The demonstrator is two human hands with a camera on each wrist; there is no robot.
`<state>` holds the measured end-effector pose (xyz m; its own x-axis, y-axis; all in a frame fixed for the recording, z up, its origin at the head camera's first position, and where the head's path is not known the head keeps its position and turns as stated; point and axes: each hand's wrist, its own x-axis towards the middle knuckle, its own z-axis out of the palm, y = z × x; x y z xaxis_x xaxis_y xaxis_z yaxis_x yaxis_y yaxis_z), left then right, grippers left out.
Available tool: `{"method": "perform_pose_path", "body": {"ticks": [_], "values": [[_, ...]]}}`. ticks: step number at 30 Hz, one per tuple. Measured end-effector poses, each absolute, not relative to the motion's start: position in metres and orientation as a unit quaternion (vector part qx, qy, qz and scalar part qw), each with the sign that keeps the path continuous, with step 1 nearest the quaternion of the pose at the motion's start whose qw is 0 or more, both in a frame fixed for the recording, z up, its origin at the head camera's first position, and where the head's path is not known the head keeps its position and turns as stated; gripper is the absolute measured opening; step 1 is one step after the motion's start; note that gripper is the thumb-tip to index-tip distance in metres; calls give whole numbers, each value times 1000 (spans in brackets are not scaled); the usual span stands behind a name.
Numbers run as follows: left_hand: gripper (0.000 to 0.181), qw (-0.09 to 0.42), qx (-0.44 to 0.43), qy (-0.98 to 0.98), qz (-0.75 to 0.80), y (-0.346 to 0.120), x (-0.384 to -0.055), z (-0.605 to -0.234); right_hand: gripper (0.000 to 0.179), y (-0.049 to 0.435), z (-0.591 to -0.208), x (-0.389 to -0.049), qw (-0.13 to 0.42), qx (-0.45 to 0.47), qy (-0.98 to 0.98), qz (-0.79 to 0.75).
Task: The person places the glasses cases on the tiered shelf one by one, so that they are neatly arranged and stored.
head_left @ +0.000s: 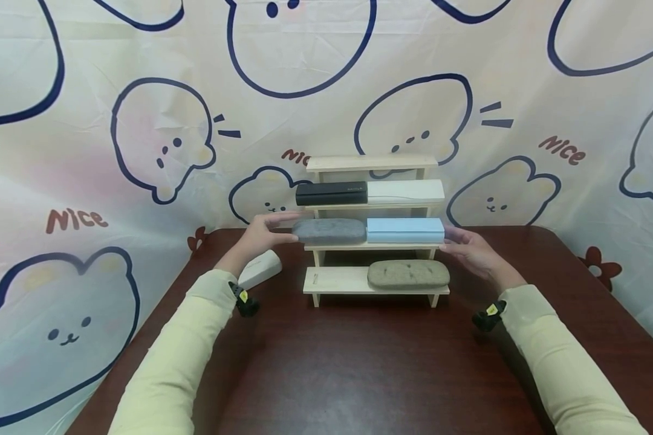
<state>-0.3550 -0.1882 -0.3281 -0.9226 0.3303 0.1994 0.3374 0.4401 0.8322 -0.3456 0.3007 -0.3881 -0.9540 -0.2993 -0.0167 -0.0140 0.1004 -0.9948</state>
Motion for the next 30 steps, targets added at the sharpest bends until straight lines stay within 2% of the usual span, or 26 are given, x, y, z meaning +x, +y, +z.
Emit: {"method": "perform_pose_path", "body": {"ticks": [5,10,21,30], "values": [[58,22,-189,-862,-471,-206,-337,-323,84,301,-388,-346,109,-106,734,-662],[62,34,-176,-869,-461,-237,-347,-351,84,302,-389,-346,108,-104,735,-661],[70,50,-91,-885,-454,-284,-328,-376,84,301,-387,-345,108,-106,733,-663],[67,10,-51,-889,-455,-308,-319,-400,85,300,-387,-345,110,-107,731,-665]]}}
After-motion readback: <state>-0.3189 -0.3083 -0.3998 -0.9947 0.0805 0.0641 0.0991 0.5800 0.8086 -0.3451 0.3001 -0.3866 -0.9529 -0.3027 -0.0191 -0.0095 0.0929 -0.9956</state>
